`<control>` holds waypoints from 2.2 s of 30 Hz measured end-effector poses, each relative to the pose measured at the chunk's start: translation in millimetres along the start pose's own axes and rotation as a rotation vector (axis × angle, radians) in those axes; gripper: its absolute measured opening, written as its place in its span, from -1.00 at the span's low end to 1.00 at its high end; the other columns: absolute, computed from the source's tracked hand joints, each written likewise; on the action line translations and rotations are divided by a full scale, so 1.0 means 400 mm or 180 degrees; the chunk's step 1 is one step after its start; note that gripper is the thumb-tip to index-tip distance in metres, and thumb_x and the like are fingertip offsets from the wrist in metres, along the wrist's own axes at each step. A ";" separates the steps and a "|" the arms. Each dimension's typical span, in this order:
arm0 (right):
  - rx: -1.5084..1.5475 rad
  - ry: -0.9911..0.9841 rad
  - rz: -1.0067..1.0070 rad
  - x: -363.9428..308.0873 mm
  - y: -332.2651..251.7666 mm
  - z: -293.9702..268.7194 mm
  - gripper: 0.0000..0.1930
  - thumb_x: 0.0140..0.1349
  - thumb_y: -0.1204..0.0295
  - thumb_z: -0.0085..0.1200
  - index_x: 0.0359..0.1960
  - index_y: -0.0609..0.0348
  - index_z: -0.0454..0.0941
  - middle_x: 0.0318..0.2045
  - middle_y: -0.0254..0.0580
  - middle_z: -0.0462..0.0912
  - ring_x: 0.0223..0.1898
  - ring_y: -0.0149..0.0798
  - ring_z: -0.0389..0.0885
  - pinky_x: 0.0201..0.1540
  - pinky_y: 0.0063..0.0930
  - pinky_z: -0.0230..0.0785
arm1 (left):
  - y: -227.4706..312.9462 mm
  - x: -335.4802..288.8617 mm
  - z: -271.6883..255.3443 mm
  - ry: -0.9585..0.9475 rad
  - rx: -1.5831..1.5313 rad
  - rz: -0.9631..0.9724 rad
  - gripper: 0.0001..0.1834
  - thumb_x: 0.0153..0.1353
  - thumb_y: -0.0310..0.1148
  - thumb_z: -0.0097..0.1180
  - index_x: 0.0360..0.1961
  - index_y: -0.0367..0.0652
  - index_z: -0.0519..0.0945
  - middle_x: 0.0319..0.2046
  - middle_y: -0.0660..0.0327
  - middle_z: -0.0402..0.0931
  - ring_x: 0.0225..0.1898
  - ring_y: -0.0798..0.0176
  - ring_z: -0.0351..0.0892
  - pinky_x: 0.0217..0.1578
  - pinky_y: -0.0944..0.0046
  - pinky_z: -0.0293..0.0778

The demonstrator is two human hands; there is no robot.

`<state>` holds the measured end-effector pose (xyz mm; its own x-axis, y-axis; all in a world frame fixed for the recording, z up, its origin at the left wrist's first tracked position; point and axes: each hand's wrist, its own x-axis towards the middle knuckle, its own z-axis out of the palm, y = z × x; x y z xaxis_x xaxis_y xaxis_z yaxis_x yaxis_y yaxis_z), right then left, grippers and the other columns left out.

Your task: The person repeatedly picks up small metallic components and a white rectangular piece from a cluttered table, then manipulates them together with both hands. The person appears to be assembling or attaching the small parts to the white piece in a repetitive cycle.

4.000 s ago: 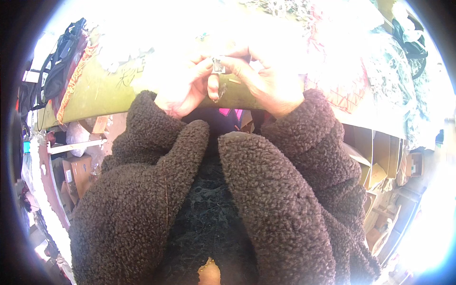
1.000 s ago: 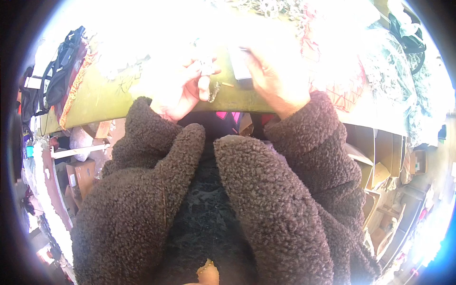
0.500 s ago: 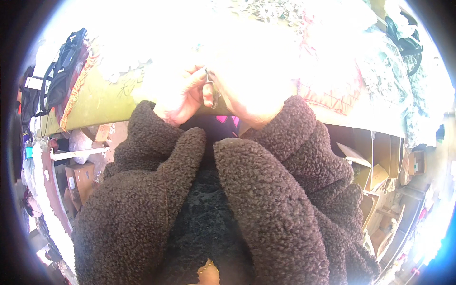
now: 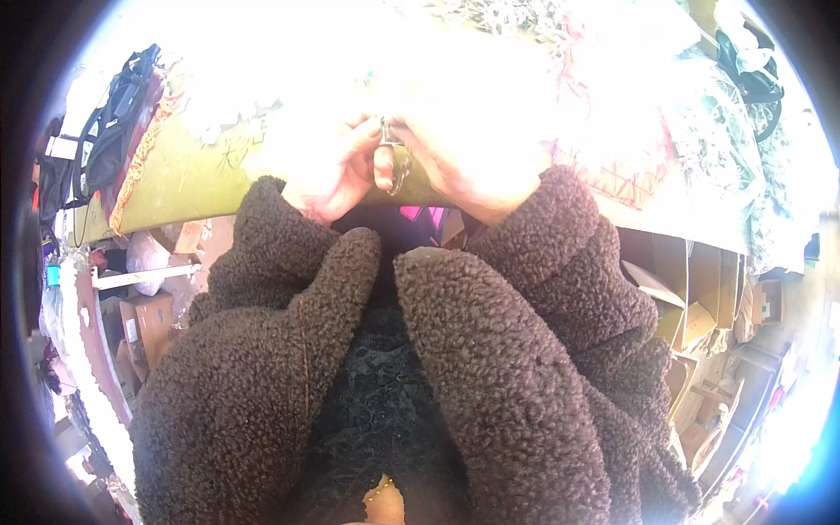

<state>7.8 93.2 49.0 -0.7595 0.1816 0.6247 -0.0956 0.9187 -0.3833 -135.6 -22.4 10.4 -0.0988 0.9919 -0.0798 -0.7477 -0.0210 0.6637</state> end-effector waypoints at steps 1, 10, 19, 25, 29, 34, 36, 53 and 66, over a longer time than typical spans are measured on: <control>0.0054 -0.0078 0.0113 -0.004 0.003 0.002 -0.88 0.10 0.59 0.13 -0.31 0.21 0.55 -0.39 -0.17 0.58 -0.36 -0.25 0.58 -0.33 -0.48 0.41 | -0.001 0.002 -0.002 0.0033 0.0043 -0.0006 -0.77 0.29 -0.40 -0.01 -0.10 -0.30 0.45 -0.34 0.17 0.51 -0.43 0.30 0.56 -0.45 0.30 0.53; -0.0022 -0.0105 0.0534 -0.023 -0.003 -0.001 -0.89 0.15 0.56 0.10 -0.27 0.21 0.55 -0.41 -0.16 0.58 -0.35 -0.26 0.60 -0.30 -0.48 0.43 | -0.009 0.010 -0.006 -0.0216 -0.0030 0.0119 -0.78 0.28 -0.42 -0.01 -0.11 -0.33 0.46 -0.32 0.12 0.53 -0.41 0.28 0.59 -0.42 0.29 0.56; 0.0269 -0.0288 0.0466 -0.022 0.016 -0.014 -0.87 0.17 0.46 0.13 -0.26 0.20 0.55 -0.44 -0.18 0.59 -0.38 -0.31 0.59 -0.30 -0.52 0.42 | -0.009 0.013 0.006 -0.0054 0.0031 -0.0021 -0.76 0.28 -0.42 0.00 -0.09 -0.34 0.44 -0.37 0.15 0.52 -0.44 0.27 0.57 -0.42 0.26 0.56; 0.0338 -0.0280 0.0982 -0.026 0.013 -0.022 -0.84 0.19 0.43 0.10 -0.24 0.21 0.55 -0.43 -0.20 0.62 -0.39 -0.36 0.58 -0.30 -0.54 0.42 | -0.019 0.024 0.025 -0.0168 0.0141 0.0156 -0.75 0.28 -0.41 -0.01 -0.09 -0.35 0.44 -0.39 0.15 0.53 -0.47 0.30 0.55 -0.47 0.26 0.54; 0.0171 -0.0343 0.0640 -0.029 0.015 -0.037 -0.85 0.20 0.44 0.08 -0.23 0.21 0.57 -0.43 -0.18 0.62 -0.40 -0.33 0.58 -0.30 -0.52 0.42 | -0.019 0.025 0.036 -0.0079 0.0042 0.0074 -0.75 0.27 -0.43 -0.02 -0.08 -0.37 0.45 -0.35 0.10 0.54 -0.49 0.29 0.54 -0.48 0.28 0.54; 0.0110 0.0065 0.0871 -0.052 0.057 -0.086 -0.85 0.23 0.46 0.04 -0.22 0.23 0.57 -0.39 -0.19 0.62 -0.31 -0.39 0.57 -0.23 -0.55 0.41 | -0.018 0.022 0.039 0.0177 0.0046 0.0000 -0.74 0.27 -0.46 -0.02 -0.08 -0.39 0.46 -0.33 0.05 0.55 -0.51 0.28 0.54 -0.49 0.31 0.53; 0.0860 0.0387 0.1742 -0.052 0.094 -0.089 -0.86 0.24 0.48 0.02 -0.22 0.24 0.57 -0.31 -0.19 0.60 -0.24 -0.41 0.53 -0.18 -0.58 0.37 | -0.018 0.019 0.038 0.0231 0.0012 -0.0100 -0.75 0.26 -0.46 -0.02 -0.08 -0.39 0.46 -0.34 0.04 0.55 -0.51 0.28 0.54 -0.49 0.31 0.54; -0.0967 -0.0235 0.0922 -0.075 0.118 -0.083 -0.87 0.09 0.44 0.14 -0.36 0.23 0.56 -0.47 -0.13 0.57 -0.40 -0.15 0.55 -0.30 -0.38 0.39 | -0.019 0.023 0.042 0.0358 0.0108 0.0276 -0.82 0.22 -0.46 0.04 -0.17 -0.32 0.47 -0.53 0.14 0.52 -0.52 0.24 0.56 -0.51 0.27 0.56; -0.0702 -0.0399 0.0861 -0.074 0.110 -0.085 -0.87 0.10 0.47 0.13 -0.32 0.22 0.57 -0.47 -0.16 0.55 -0.40 -0.16 0.53 -0.30 -0.37 0.37 | -0.018 0.022 0.018 0.0075 0.0002 0.0124 -0.78 0.25 -0.45 0.01 -0.11 -0.32 0.44 -0.37 0.09 0.55 -0.43 0.23 0.58 -0.47 0.28 0.56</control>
<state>47.9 140.0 36.8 -0.8125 0.3963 0.4275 0.2500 0.8994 -0.3586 -126.5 -12.6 10.3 -0.1433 0.9871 -0.0715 -0.7425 -0.0594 0.6672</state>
